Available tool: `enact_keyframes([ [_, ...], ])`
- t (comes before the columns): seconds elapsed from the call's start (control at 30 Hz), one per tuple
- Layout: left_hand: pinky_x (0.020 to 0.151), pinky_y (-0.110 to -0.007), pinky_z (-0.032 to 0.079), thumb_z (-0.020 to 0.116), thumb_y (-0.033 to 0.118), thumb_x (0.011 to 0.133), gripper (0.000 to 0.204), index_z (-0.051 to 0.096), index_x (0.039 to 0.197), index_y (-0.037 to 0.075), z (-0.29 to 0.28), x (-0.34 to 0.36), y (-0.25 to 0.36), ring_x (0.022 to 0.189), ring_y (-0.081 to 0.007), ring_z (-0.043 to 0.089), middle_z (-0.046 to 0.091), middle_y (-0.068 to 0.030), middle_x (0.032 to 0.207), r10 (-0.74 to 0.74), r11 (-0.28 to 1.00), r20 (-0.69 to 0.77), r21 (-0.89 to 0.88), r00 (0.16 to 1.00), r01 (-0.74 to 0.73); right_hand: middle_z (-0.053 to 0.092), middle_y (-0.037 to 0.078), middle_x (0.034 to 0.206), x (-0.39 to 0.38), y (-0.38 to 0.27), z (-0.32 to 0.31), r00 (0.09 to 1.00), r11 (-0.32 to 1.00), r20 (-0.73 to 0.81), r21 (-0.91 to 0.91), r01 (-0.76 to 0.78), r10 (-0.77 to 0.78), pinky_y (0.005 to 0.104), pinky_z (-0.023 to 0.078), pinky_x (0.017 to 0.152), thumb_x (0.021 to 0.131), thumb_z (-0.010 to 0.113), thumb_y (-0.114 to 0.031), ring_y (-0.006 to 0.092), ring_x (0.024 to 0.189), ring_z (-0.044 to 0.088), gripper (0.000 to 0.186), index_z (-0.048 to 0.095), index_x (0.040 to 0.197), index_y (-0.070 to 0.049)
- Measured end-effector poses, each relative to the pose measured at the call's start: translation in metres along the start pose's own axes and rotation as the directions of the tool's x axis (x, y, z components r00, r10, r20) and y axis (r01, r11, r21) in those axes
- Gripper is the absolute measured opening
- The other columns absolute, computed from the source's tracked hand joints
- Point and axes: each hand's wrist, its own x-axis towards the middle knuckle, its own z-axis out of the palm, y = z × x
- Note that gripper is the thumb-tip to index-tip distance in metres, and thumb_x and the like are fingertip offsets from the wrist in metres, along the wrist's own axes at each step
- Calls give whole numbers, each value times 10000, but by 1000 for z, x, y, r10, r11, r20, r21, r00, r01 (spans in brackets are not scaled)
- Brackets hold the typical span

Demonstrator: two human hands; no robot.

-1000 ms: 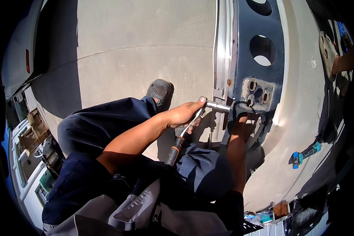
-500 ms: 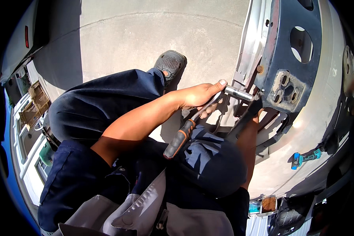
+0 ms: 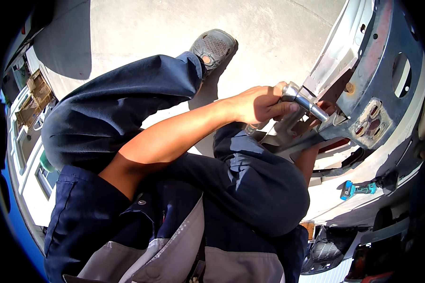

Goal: The person uses a socket wrench and a screwdriver to remove or install parts on a car bumper while it is placed on the ground outdoors.

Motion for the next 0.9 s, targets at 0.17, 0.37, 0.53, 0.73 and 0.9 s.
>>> enact_keyframes([
  [0.17,524,-303,448,419,544,993,600,597,847,-10,6,7,12,548,-139,498,492,-49,620,-15,941,-101,-339,995,-21,640,116,860,2,-2,1,1000,999,13,-52,15,-14,286,452,551,945,532,-343,193,653,594,389,583,1020,35],
  [0.37,449,-283,427,376,579,987,675,576,717,-6,9,11,5,477,-143,504,515,-70,614,-195,848,129,-475,972,234,639,120,866,6,-5,5,999,995,30,-88,36,-33,296,453,570,950,526,-348,202,671,596,391,583,1023,32],
  [0.53,670,-395,487,492,509,972,548,427,1172,3,0,7,-10,728,-344,653,626,-188,717,174,985,-127,10,977,-174,639,124,871,6,-4,6,999,994,23,-97,48,-46,305,453,586,954,520,-352,210,686,597,393,583,1027,29],
  [0.73,557,-353,448,444,466,1007,448,494,996,22,-4,6,-3,576,-220,599,564,-100,601,131,989,-57,-68,990,-135,638,128,877,6,-4,8,998,994,12,-92,56,-55,315,453,605,958,514,-357,220,704,598,395,584,1030,25],
  [0.9,461,-268,406,296,508,1037,630,502,697,19,-16,3,25,401,-113,455,457,-32,464,-208,865,280,-395,937,310,637,131,882,1,-4,6,998,994,0,-86,63,-63,324,453,621,962,508,-361,228,719,600,397,584,1033,22],
])
